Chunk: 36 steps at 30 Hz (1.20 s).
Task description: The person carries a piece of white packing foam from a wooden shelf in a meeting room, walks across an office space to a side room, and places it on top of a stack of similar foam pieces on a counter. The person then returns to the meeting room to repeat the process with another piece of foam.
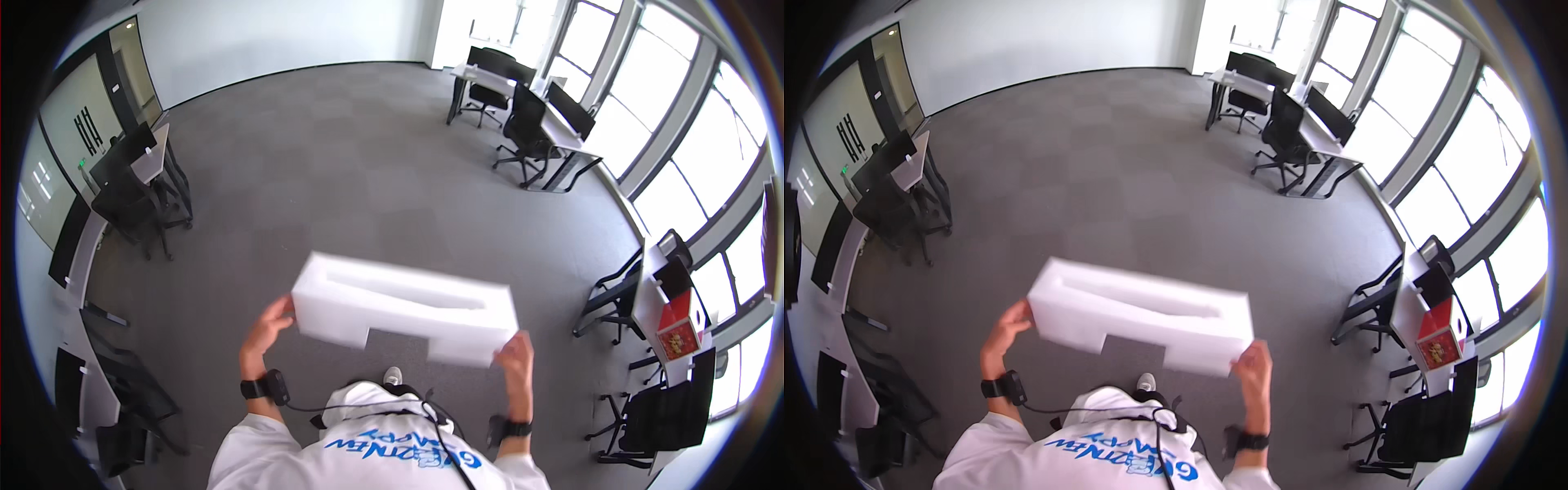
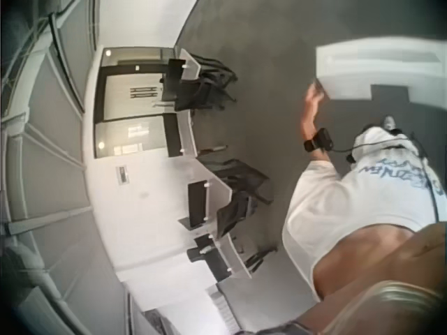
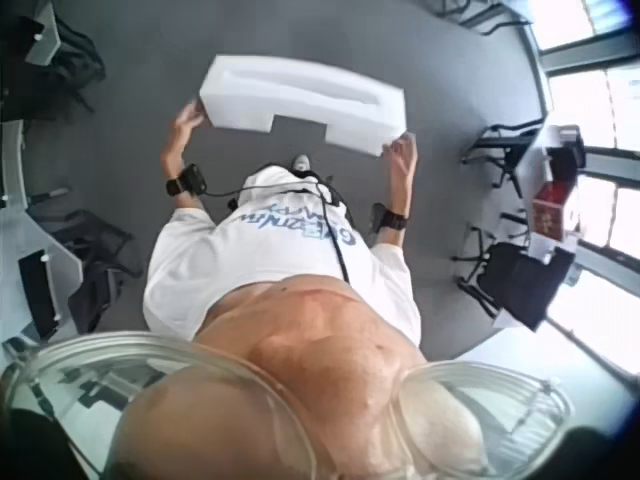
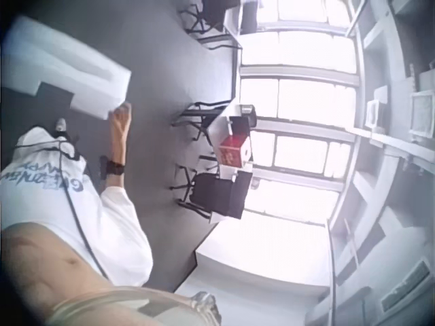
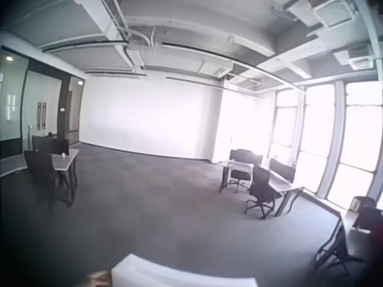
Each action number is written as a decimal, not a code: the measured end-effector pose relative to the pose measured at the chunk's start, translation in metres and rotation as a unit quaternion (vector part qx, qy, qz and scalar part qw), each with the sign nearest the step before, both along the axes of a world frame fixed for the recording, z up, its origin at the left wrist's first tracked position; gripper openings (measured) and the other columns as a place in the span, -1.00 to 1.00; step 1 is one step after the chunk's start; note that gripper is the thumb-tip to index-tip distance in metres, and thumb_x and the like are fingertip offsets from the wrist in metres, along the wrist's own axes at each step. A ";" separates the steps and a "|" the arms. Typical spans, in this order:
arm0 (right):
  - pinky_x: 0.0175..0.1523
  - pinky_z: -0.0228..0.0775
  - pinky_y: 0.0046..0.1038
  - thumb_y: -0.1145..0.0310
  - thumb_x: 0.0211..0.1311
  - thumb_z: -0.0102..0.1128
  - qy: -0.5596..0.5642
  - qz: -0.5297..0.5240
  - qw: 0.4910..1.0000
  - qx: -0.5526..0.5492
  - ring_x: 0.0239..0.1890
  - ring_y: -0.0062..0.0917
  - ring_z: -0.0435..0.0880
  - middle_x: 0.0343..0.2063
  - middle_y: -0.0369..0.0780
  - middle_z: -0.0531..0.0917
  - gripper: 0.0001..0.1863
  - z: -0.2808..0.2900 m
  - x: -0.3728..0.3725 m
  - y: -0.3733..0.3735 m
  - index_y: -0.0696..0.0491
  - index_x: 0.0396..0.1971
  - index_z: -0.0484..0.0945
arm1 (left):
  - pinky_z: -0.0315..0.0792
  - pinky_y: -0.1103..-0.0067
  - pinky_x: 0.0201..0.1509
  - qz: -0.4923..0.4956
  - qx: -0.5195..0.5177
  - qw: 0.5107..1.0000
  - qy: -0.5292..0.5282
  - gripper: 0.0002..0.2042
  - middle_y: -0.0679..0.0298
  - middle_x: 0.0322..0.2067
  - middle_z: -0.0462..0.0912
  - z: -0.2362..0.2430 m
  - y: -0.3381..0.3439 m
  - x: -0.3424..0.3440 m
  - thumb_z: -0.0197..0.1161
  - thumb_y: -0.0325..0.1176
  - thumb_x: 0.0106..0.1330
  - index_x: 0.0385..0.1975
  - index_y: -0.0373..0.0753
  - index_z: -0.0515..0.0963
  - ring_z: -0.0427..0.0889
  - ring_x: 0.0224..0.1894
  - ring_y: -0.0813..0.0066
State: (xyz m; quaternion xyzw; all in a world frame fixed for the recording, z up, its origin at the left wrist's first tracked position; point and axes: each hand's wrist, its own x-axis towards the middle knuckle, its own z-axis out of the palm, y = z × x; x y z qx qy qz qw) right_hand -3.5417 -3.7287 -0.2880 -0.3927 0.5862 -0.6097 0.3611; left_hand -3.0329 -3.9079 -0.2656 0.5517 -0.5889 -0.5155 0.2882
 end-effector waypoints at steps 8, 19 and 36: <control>-0.11 0.42 -0.60 0.46 0.41 0.04 -0.148 0.026 0.984 -0.098 -0.22 -0.66 0.57 -0.23 -0.29 0.64 -0.73 0.033 -0.080 -0.372 0.27 -0.01 0.56 | 0.37 0.60 0.07 0.271 -0.011 0.943 0.190 -0.60 0.29 -0.07 0.63 0.017 -0.208 -0.006 0.17 -0.39 0.37 0.18 -0.35 0.49 0.52 -0.05 0.58; 0.16 0.36 -0.43 0.30 0.43 0.07 -0.100 -0.015 0.991 -0.084 0.02 -0.54 0.54 -0.05 -0.22 0.60 -0.62 0.073 -0.137 -0.680 0.18 0.13 0.49 | 0.40 0.45 0.19 -0.007 -0.071 0.963 0.261 -0.52 0.22 0.09 0.60 0.041 -0.667 -0.161 -0.04 -0.07 0.55 0.24 -0.33 0.44 0.55 0.14 0.46; -0.11 0.36 -0.63 0.53 0.22 0.18 -0.046 0.043 0.986 -0.154 -0.25 -0.68 0.54 -0.25 -0.33 0.58 -0.79 0.094 -0.226 -1.346 0.25 -0.15 0.56 | 0.45 0.47 0.16 0.271 -0.169 0.865 0.388 -0.68 0.13 0.01 0.62 -0.019 -1.209 -0.180 0.07 -0.35 0.45 0.07 -0.41 0.50 0.60 0.03 0.39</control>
